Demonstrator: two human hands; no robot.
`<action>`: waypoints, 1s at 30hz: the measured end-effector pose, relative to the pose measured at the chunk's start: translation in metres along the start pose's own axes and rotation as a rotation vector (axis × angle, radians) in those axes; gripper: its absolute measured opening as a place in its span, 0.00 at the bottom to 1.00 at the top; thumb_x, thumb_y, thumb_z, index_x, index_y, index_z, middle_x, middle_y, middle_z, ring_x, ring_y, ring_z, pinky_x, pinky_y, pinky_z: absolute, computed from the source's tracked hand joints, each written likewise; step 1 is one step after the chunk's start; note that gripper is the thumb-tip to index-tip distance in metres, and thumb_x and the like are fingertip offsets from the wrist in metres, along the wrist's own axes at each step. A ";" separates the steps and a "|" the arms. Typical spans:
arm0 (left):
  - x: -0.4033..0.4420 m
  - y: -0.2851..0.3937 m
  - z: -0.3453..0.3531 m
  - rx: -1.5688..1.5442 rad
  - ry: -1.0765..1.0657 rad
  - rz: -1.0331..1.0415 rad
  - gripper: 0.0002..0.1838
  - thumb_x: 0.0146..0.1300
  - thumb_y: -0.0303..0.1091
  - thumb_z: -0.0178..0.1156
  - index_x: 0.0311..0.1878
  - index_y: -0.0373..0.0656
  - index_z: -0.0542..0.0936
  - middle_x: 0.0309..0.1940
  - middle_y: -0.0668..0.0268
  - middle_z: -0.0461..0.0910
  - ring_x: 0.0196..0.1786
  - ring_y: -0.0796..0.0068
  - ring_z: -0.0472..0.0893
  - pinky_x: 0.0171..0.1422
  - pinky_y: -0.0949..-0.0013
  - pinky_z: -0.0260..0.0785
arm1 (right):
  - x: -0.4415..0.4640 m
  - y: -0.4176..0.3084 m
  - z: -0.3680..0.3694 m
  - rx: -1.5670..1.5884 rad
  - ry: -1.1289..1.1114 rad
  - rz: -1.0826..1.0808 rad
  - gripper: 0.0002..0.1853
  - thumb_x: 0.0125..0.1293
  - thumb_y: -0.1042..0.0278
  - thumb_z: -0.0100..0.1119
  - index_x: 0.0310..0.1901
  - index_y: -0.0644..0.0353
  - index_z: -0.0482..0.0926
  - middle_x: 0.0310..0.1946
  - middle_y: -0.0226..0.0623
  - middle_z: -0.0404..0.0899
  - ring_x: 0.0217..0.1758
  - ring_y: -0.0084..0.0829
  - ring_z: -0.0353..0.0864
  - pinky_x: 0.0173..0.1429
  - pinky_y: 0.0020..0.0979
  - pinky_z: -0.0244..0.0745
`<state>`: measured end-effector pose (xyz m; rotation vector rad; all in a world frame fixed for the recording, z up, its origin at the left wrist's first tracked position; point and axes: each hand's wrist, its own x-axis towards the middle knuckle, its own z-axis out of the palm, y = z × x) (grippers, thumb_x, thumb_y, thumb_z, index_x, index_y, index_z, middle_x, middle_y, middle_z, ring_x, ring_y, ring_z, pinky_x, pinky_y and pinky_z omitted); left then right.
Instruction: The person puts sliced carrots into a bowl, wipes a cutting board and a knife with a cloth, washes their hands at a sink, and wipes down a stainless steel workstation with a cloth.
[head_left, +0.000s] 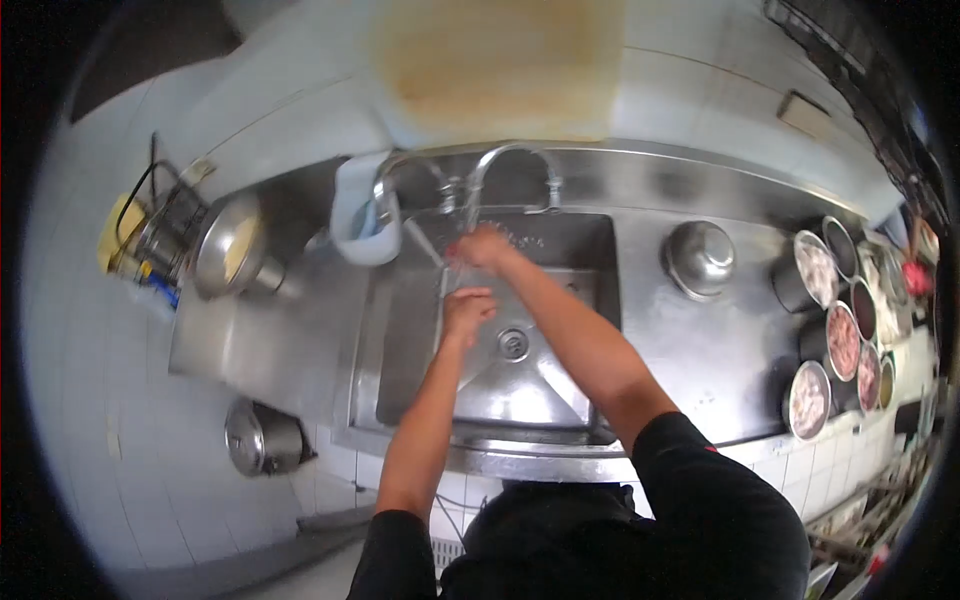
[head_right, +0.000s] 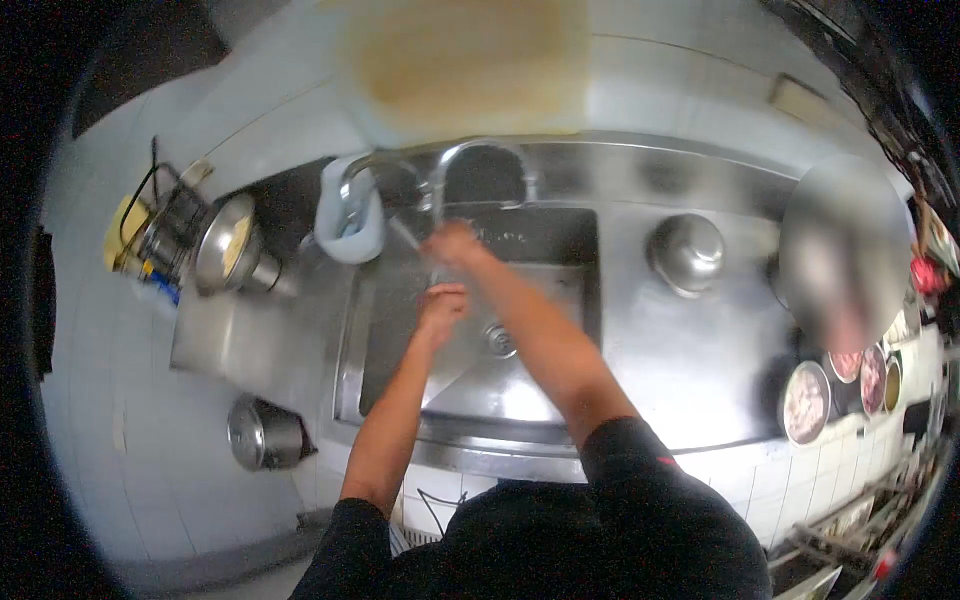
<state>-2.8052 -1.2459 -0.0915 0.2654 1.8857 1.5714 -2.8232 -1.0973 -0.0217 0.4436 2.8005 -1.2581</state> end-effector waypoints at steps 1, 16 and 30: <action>0.015 -0.012 -0.003 -0.118 -0.019 0.004 0.17 0.60 0.29 0.64 0.51 0.35 0.80 0.45 0.58 0.82 0.45 0.66 0.83 0.54 0.65 0.75 | 0.024 0.032 0.026 -0.506 0.177 -0.488 0.10 0.54 0.59 0.63 0.33 0.50 0.89 0.31 0.36 0.87 0.38 0.34 0.87 0.47 0.44 0.79; 0.051 0.026 0.008 -0.134 0.039 0.057 0.08 0.48 0.17 0.59 0.34 0.34 0.79 0.27 0.61 0.80 0.30 0.70 0.80 0.36 0.70 0.73 | -0.048 0.060 -0.059 -0.733 0.612 -0.078 0.13 0.60 0.66 0.58 0.46 0.56 0.83 0.47 0.40 0.73 0.57 0.40 0.68 0.57 0.41 0.64; -0.045 -0.013 -0.004 0.622 -0.235 0.153 0.15 0.46 0.21 0.66 0.41 0.37 0.83 0.35 0.60 0.84 0.38 0.68 0.83 0.42 0.62 0.76 | -0.082 0.136 -0.077 -0.047 0.692 0.302 0.12 0.54 0.64 0.61 0.30 0.66 0.84 0.32 0.54 0.84 0.37 0.54 0.85 0.41 0.50 0.80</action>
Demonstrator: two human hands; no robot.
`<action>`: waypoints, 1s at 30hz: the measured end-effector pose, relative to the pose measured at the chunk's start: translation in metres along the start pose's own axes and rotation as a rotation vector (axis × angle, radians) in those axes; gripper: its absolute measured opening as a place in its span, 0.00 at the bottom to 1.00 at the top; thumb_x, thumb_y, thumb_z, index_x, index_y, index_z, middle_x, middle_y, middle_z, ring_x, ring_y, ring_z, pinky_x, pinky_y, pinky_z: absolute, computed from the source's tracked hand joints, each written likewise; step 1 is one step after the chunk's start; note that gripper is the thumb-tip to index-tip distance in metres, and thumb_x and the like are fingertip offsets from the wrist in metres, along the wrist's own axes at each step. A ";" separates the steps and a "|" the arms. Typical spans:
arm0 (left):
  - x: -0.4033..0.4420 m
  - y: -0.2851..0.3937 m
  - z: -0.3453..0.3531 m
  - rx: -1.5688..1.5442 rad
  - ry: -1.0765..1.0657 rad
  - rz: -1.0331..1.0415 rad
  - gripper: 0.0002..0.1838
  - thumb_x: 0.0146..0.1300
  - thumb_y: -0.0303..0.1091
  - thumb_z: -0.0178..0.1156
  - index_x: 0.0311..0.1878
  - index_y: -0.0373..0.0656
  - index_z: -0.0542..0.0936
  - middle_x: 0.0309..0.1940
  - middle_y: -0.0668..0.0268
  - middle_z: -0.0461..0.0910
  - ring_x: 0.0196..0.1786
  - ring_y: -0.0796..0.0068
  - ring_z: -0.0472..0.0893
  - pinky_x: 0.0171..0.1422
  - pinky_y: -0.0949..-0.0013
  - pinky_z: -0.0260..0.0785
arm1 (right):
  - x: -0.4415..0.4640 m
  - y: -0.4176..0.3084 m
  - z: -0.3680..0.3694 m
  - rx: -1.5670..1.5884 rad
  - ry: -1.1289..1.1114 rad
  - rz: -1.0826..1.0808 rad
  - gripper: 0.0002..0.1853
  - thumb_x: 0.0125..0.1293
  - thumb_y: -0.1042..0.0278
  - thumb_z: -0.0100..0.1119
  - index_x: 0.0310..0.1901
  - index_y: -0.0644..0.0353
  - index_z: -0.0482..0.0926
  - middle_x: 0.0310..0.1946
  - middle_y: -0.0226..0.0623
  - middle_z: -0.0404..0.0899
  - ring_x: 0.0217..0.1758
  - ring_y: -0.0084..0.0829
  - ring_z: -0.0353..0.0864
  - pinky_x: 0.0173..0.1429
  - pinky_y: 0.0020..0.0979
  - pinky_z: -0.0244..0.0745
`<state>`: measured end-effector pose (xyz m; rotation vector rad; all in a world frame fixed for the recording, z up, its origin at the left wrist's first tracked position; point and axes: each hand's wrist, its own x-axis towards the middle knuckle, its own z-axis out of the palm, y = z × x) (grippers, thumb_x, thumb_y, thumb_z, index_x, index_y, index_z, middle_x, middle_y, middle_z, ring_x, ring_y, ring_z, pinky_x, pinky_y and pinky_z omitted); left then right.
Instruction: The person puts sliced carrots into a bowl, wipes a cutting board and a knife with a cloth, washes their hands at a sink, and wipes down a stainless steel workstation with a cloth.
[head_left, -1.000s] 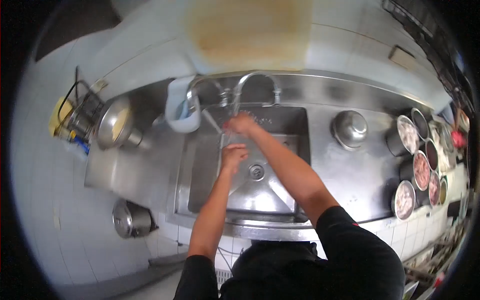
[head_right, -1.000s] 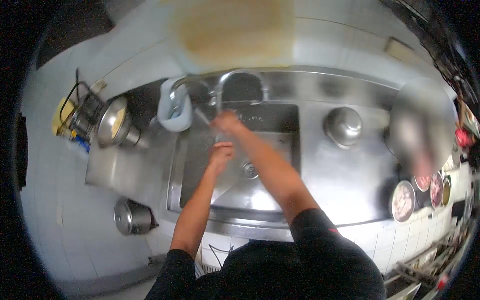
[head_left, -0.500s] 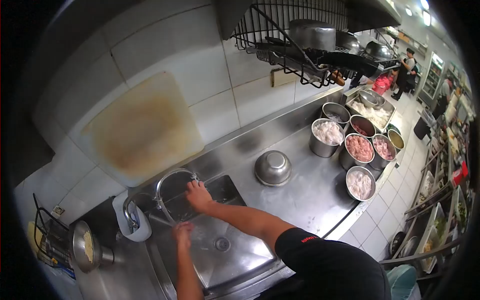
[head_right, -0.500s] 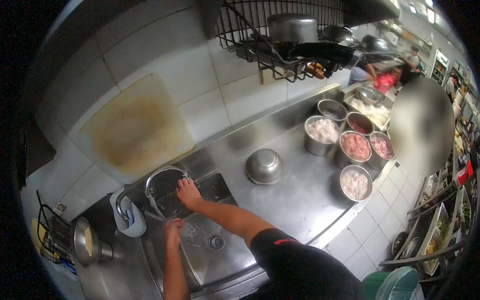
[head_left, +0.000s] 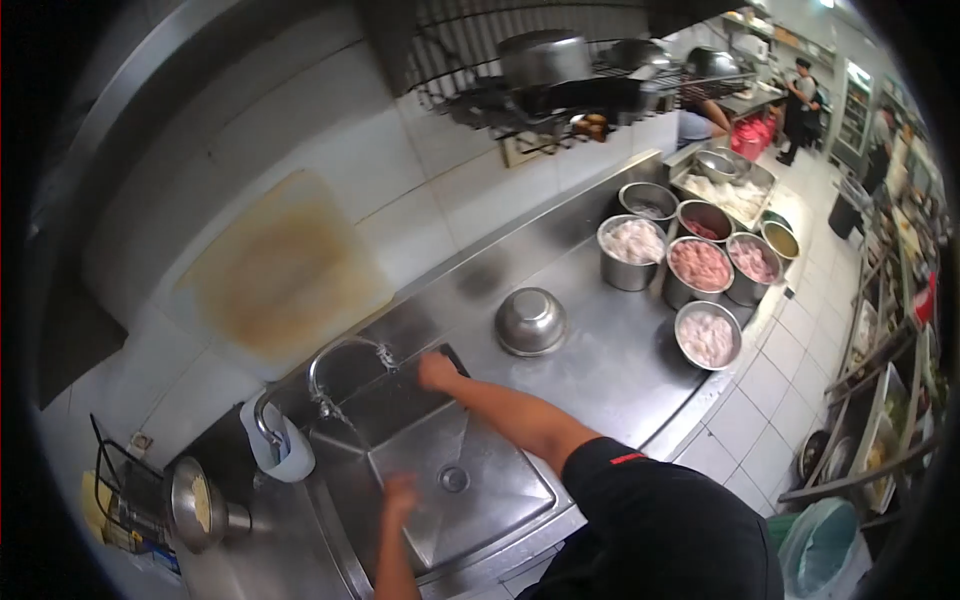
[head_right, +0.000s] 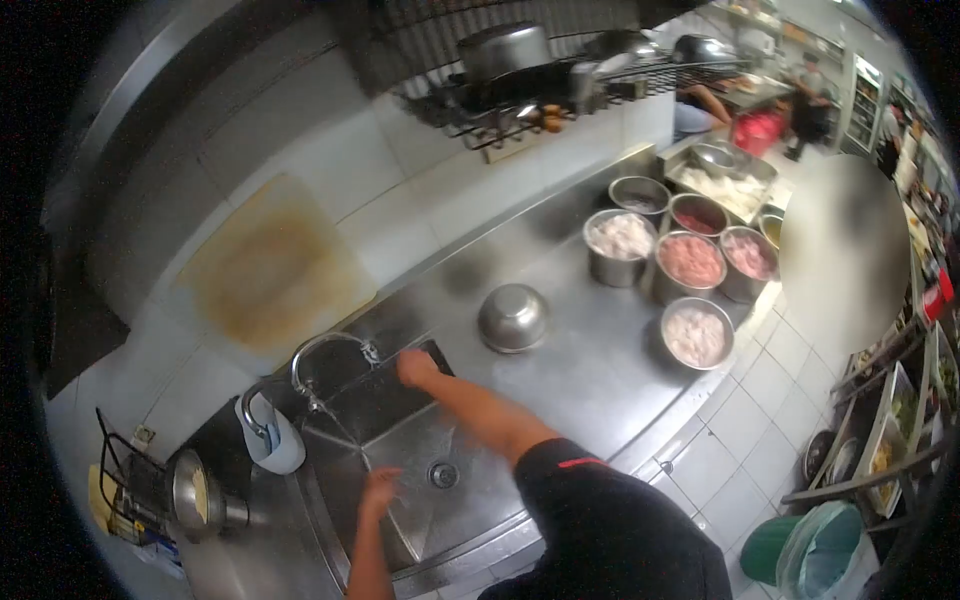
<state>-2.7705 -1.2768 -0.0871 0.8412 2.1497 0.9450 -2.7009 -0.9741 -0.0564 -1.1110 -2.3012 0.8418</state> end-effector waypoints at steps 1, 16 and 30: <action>-0.015 -0.010 0.016 0.141 -0.096 0.034 0.16 0.46 0.22 0.68 0.43 0.37 0.83 0.36 0.60 0.85 0.38 0.69 0.83 0.42 0.61 0.76 | -0.029 0.014 -0.021 -0.105 -0.145 -0.084 0.12 0.55 0.64 0.60 0.31 0.66 0.84 0.34 0.55 0.84 0.39 0.54 0.85 0.42 0.49 0.80; -0.163 0.066 0.115 -0.087 -0.024 0.125 0.10 0.54 0.22 0.68 0.40 0.32 0.84 0.30 0.60 0.85 0.35 0.71 0.84 0.45 0.68 0.76 | -0.658 0.348 -0.277 -0.472 -0.248 0.993 0.16 0.61 0.67 0.56 0.49 0.61 0.83 0.51 0.45 0.83 0.54 0.45 0.83 0.50 0.52 0.81; -0.328 0.266 0.386 -0.333 -0.467 0.422 0.14 0.61 0.27 0.66 0.49 0.32 0.82 0.40 0.63 0.84 0.43 0.76 0.81 0.50 0.73 0.74 | -1.026 0.585 -0.124 0.067 -0.428 0.952 0.12 0.57 0.63 0.68 0.42 0.56 0.87 0.38 0.38 0.87 0.41 0.43 0.84 0.48 0.41 0.79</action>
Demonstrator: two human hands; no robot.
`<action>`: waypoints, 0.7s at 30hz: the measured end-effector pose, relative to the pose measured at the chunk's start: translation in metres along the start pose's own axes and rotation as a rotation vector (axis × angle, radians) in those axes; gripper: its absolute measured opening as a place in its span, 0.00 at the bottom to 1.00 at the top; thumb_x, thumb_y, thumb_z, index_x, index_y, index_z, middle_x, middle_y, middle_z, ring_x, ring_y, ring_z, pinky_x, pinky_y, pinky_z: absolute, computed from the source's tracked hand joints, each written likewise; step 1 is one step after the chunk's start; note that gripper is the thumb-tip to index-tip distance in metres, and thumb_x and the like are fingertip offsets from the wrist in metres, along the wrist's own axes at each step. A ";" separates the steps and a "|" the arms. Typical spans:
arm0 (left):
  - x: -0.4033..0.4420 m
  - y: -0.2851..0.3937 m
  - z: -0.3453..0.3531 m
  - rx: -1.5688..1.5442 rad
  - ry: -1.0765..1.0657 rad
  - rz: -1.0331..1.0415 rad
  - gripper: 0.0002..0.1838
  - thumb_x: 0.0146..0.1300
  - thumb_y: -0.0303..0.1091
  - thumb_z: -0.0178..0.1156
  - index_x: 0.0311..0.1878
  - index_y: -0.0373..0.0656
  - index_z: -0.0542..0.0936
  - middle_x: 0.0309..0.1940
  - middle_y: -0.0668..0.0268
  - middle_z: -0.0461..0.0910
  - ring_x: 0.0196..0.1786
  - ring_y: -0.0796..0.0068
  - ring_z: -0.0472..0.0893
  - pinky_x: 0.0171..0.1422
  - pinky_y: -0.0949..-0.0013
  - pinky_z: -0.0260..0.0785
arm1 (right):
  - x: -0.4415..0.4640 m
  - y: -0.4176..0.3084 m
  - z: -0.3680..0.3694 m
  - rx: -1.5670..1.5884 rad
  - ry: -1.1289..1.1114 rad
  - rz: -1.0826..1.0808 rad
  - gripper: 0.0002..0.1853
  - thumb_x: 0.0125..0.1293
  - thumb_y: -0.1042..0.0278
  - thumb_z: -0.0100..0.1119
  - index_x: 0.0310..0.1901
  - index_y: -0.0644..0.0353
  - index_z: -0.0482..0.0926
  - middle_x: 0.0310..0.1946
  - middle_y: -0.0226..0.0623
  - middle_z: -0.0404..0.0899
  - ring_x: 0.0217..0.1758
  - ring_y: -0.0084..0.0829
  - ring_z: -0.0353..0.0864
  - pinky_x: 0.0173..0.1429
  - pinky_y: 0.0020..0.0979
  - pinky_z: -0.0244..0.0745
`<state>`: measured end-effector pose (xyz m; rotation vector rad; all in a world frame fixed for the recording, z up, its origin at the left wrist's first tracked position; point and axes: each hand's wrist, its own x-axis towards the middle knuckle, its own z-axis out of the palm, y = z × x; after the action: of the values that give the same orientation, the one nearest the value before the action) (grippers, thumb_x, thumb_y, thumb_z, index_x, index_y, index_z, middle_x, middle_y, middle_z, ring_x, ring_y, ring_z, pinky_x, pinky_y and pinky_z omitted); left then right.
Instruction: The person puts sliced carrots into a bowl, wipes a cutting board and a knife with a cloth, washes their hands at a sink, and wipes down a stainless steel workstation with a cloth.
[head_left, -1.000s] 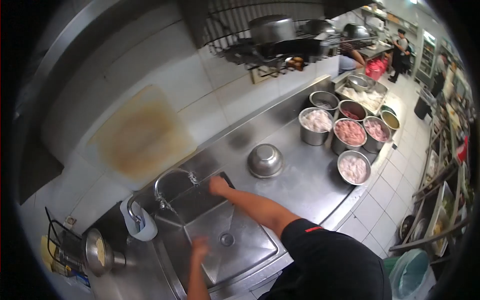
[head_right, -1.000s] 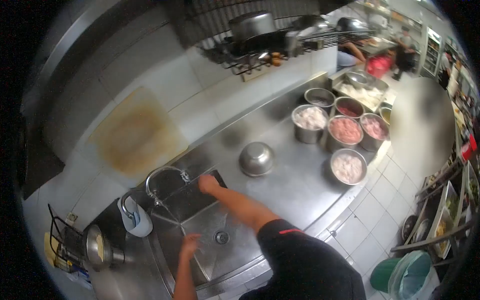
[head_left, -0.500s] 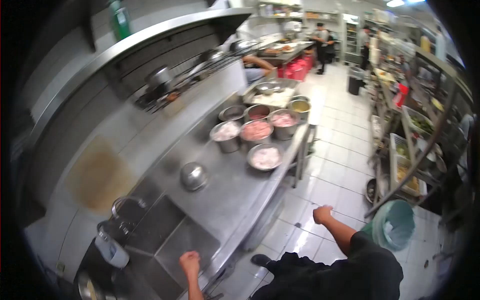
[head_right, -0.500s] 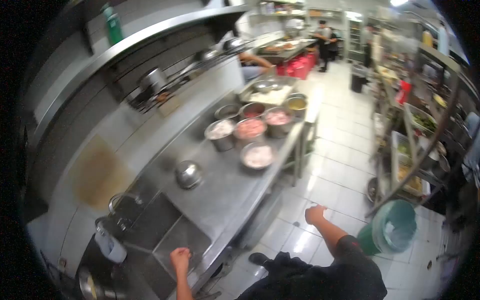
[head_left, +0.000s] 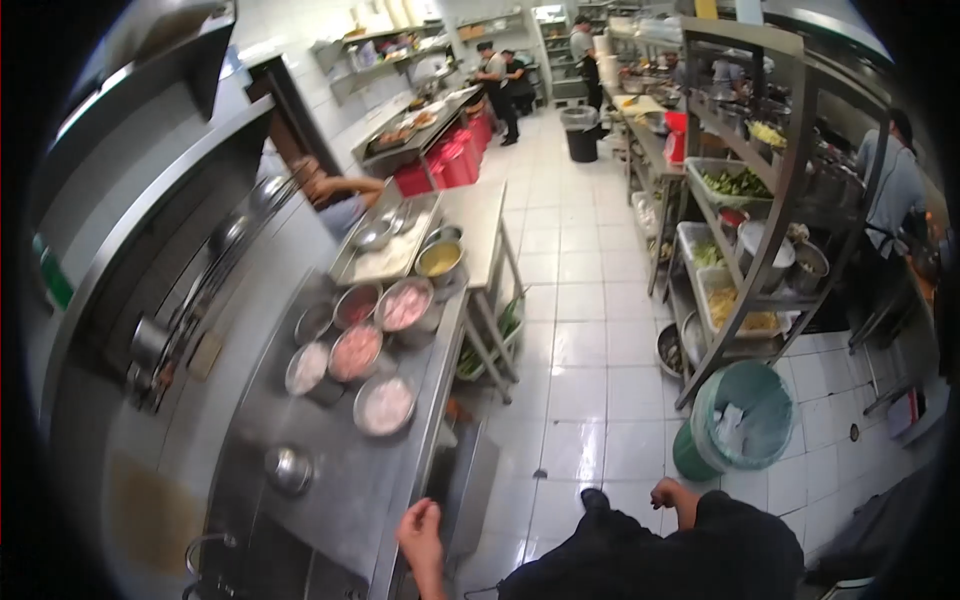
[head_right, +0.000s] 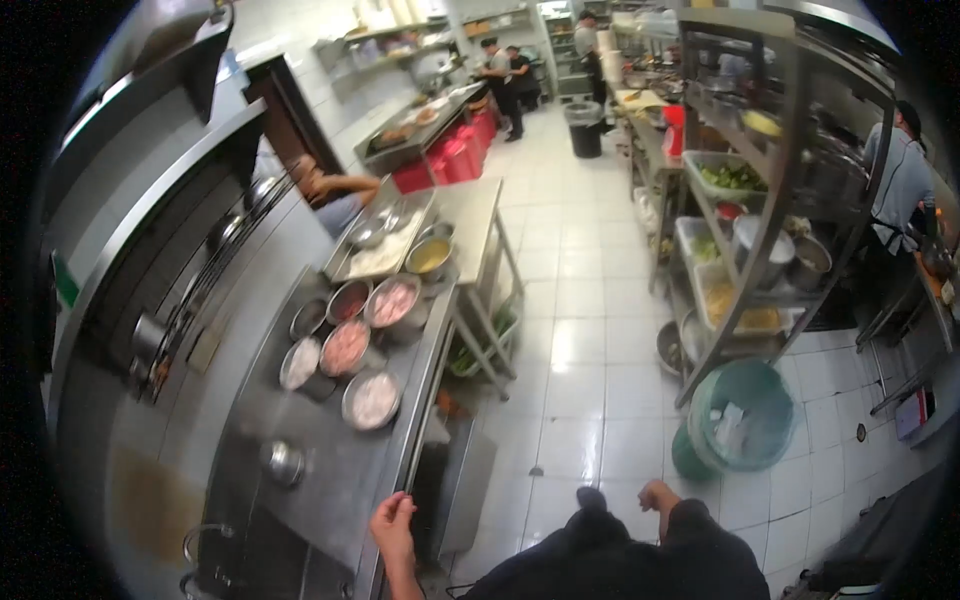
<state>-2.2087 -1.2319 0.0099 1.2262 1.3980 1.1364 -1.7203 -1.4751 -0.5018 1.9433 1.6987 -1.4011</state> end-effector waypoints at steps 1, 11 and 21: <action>0.009 0.006 0.042 -0.013 -0.073 0.019 0.13 0.62 0.27 0.66 0.48 0.32 0.83 0.40 0.63 0.84 0.43 0.77 0.81 0.48 0.73 0.74 | 0.015 0.011 -0.010 -0.144 -0.077 0.052 0.11 0.58 0.64 0.68 0.43 0.55 0.87 0.38 0.36 0.87 0.41 0.43 0.85 0.47 0.41 0.80; 0.082 0.068 0.258 -0.078 -0.362 0.119 0.11 0.64 0.26 0.64 0.48 0.32 0.82 0.40 0.62 0.84 0.41 0.77 0.82 0.48 0.74 0.75 | -0.034 -0.055 -0.294 0.257 0.621 0.353 0.12 0.54 0.67 0.59 0.38 0.57 0.88 0.30 0.39 0.87 0.32 0.41 0.87 0.44 0.39 0.83; 0.220 0.066 0.350 -0.248 -0.274 -0.023 0.08 0.66 0.26 0.61 0.46 0.35 0.80 0.37 0.64 0.83 0.33 0.77 0.80 0.41 0.72 0.75 | -0.017 -0.020 -0.511 0.800 0.831 0.345 0.09 0.57 0.68 0.60 0.37 0.59 0.87 0.24 0.37 0.85 0.23 0.27 0.83 0.23 0.31 0.75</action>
<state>-1.8698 -0.9860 0.0100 1.1358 1.0315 1.0466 -1.4762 -1.1319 -0.2112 3.4157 0.9084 -1.3257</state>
